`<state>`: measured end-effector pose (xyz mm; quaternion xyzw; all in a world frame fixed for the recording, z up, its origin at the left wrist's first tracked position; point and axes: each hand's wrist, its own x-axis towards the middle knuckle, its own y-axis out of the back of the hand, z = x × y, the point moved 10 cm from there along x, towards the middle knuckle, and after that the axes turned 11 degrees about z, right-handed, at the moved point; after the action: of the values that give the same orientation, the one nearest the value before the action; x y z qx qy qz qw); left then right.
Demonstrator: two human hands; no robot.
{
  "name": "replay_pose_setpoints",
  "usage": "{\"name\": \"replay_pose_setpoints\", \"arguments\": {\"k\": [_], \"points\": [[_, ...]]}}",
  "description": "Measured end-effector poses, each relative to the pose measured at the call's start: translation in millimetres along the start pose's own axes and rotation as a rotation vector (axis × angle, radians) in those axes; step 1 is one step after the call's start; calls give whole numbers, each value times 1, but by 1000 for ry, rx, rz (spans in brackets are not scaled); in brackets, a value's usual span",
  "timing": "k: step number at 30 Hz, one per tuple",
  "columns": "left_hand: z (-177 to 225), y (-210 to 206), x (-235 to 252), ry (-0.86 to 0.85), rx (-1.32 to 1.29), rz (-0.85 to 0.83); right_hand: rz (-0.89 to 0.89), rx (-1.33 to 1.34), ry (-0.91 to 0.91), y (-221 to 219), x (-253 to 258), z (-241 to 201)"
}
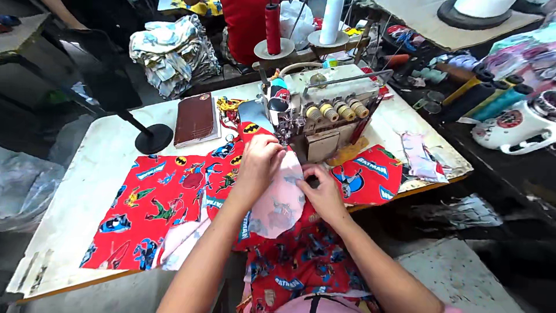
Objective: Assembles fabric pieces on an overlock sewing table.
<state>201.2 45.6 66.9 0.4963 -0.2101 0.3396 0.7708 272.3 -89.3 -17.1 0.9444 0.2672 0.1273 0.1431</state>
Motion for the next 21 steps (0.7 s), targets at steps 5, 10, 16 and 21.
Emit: {"name": "replay_pose_setpoints", "arguments": {"k": [5,10,16,21], "points": [[-6,8,-21,192,-126,-8,-297,33,-152,-10,-7,12],[2,9,-21,167,-40,33,-127,133,-51,-5,5,-1],[6,8,-17,132,67,80,-190,200,10,1,2,-10],[-18,-6,0,185,108,-14,-121,218,-95,1,21,-14]]}}
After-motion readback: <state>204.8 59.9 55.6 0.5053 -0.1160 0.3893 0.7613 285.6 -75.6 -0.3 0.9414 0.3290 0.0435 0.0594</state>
